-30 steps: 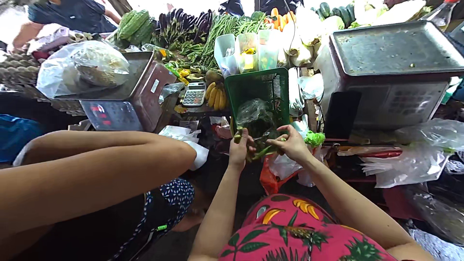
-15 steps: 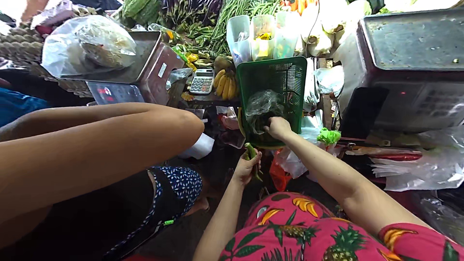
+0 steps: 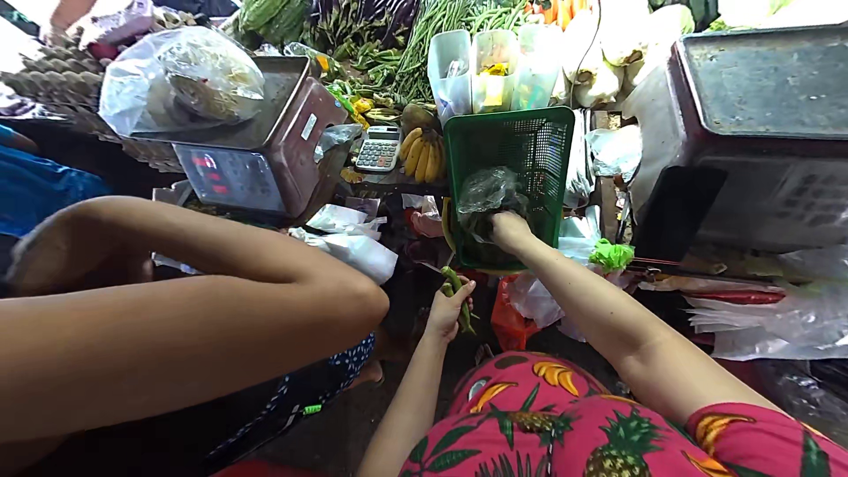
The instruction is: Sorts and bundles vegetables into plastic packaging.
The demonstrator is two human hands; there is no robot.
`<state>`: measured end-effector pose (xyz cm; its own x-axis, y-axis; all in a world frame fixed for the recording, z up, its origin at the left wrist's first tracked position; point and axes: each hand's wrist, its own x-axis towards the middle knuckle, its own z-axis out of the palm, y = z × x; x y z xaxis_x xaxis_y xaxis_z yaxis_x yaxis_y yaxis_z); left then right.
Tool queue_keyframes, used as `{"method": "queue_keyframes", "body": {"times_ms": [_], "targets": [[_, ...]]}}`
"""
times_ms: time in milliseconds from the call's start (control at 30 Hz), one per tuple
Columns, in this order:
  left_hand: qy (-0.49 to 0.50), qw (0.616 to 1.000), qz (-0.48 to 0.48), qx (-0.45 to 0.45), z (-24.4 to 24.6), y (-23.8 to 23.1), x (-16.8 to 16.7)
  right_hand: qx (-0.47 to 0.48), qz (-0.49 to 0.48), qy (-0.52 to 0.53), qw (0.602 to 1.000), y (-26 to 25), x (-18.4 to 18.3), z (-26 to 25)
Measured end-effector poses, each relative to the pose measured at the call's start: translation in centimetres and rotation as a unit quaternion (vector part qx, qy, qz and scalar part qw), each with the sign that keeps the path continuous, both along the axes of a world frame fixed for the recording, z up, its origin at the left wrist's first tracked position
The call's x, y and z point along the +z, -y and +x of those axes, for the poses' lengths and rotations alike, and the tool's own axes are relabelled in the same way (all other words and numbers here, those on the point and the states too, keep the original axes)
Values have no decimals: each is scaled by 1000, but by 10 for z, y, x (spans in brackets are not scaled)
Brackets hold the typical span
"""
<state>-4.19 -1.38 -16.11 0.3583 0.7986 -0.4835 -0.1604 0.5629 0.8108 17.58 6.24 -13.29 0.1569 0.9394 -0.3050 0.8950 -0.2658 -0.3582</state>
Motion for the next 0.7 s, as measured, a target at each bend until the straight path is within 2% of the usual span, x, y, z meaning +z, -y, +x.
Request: {"method": "queue_keyframes", "body": {"times_ms": [100,233,300,400,467,567,700], "targets": [[25,1000,-13,-13,0,-2,9,-28,40,-16,999,6,10,5],[116,990,26,-79,-4,-9,20,-39,222,-87,970,25,40,36],[178,977,45,-110,0,-15,26,-21,277,-151,949,42,67,48],[243,957,53,-147,15,-18,41,46,247,-317,914,76,103,50],[254,954,33,-154,27,-11,55,103,206,-377,897,98,113,39],[231,957,10,-176,48,1,77,111,208,-335,912,123,110,26],[215,946,13,-242,73,5,76,100,271,-321,902,141,95,40]]}}
